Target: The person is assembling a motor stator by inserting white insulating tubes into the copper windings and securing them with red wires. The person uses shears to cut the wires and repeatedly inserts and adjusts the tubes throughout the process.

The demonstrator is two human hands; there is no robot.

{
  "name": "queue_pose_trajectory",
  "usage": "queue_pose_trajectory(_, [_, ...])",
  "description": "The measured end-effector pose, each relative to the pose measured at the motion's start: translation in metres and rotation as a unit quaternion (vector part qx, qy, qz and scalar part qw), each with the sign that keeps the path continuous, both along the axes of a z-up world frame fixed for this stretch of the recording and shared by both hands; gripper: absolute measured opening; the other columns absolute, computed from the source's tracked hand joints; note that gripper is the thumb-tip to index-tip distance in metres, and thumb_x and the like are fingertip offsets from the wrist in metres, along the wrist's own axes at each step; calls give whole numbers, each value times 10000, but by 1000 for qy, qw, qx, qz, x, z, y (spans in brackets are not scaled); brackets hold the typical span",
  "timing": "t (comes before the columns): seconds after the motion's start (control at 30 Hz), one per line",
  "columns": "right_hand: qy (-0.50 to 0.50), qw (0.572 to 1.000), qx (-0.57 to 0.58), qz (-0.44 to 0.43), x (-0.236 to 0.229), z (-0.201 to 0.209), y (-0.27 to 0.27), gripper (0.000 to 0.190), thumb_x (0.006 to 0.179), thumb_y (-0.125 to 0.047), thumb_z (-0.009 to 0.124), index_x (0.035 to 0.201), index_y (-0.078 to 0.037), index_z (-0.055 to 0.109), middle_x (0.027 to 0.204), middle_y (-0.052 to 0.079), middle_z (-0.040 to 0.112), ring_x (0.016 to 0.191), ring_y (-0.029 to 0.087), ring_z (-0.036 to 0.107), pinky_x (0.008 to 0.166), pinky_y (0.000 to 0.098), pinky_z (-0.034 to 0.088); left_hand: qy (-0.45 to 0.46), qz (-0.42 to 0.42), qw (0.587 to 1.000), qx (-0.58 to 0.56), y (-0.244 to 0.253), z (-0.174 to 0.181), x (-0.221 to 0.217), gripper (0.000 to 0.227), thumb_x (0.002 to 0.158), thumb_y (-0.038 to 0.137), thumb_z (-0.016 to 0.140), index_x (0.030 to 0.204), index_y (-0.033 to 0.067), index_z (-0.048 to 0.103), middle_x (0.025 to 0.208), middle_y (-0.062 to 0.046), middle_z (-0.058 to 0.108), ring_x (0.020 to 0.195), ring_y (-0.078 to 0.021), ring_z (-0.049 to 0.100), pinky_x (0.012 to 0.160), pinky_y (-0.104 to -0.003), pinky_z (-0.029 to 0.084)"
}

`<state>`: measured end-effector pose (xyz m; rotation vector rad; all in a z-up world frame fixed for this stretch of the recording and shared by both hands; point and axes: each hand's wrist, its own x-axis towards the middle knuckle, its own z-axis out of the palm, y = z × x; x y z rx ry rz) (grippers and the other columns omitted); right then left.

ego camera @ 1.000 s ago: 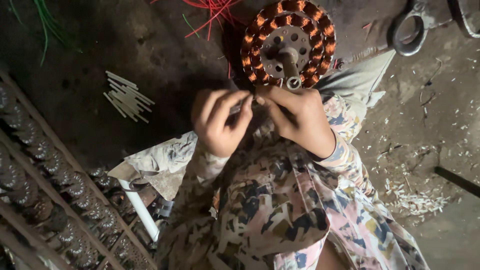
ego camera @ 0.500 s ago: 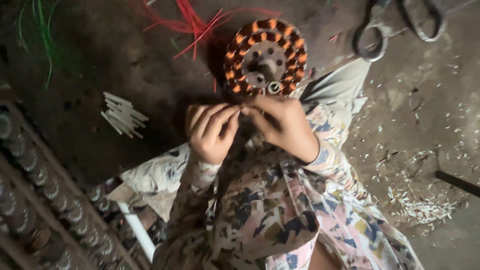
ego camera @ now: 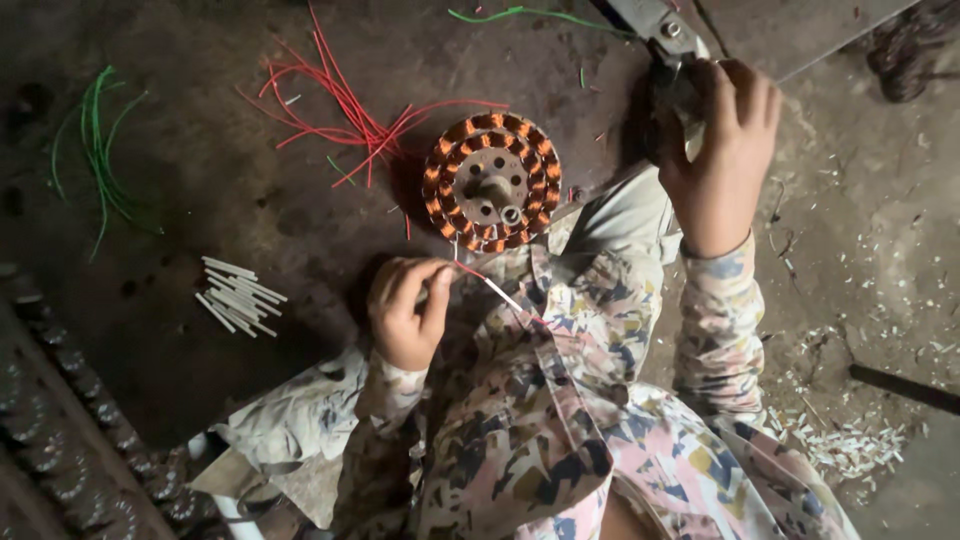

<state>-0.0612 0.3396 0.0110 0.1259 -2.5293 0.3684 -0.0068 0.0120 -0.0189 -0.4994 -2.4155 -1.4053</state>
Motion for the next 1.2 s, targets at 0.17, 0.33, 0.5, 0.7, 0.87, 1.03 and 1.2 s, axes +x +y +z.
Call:
queue_pose_trajectory(0.17, [-69,997,-2,-29,8,-26,21,421,980,4,706,1372,19,553,1344,194,580,1178,393,593,995,455,514,-55,16,995,83,-2,0,1,116,909,-24,758,1007,6,704,927,-97,700,749,-206,643,678,-306,502])
queue_pose_trajectory(0.33, [-148,983,-66,-86,32,-33,28,438,908,-109,802,1250,15,559,1054,212,673,848,416,664,672,464,510,-58,20,993,101,-1,1,1,148,896,-22,773,1024,16,710,909,-73,695,744,-142,629,663,-266,484])
queue_pose_trajectory(0.5, [-91,986,-75,-120,54,-58,34,443,934,-236,927,917,0,553,789,173,673,689,365,663,616,415,517,-79,36,990,115,-4,3,6,150,900,-22,787,1030,19,726,861,-64,673,701,-155,588,643,-272,462])
queue_pose_trajectory(0.7, [-243,791,-562,-6,125,-74,36,277,941,-247,826,994,-45,644,766,10,638,613,91,587,537,244,452,-73,22,993,91,-6,1,7,136,897,-13,787,1005,31,717,878,-84,674,733,-170,654,646,-292,508])
queue_pose_trajectory(0.87, [-390,781,-429,234,165,-90,5,475,737,-300,900,1043,-26,662,894,57,665,810,123,630,694,302,519,2,17,999,38,-6,-3,6,168,885,-5,807,1019,32,711,948,-99,706,819,-268,669,729,-369,530])
queue_pose_trajectory(1.03, [-470,761,-340,291,161,-81,-18,518,714,-407,901,965,-7,687,766,45,657,707,105,562,621,302,476,28,23,999,37,-8,-7,7,178,885,15,811,1029,36,708,988,-95,720,882,-298,686,775,-390,546])
queue_pose_trajectory(1.2, [-478,786,-331,211,164,-69,-26,547,667,-433,911,931,-7,691,713,37,586,641,97,489,560,276,427,20,14,999,32,-9,-9,5,182,892,14,803,1043,27,703,987,-103,716,874,-286,689,757,-373,551])
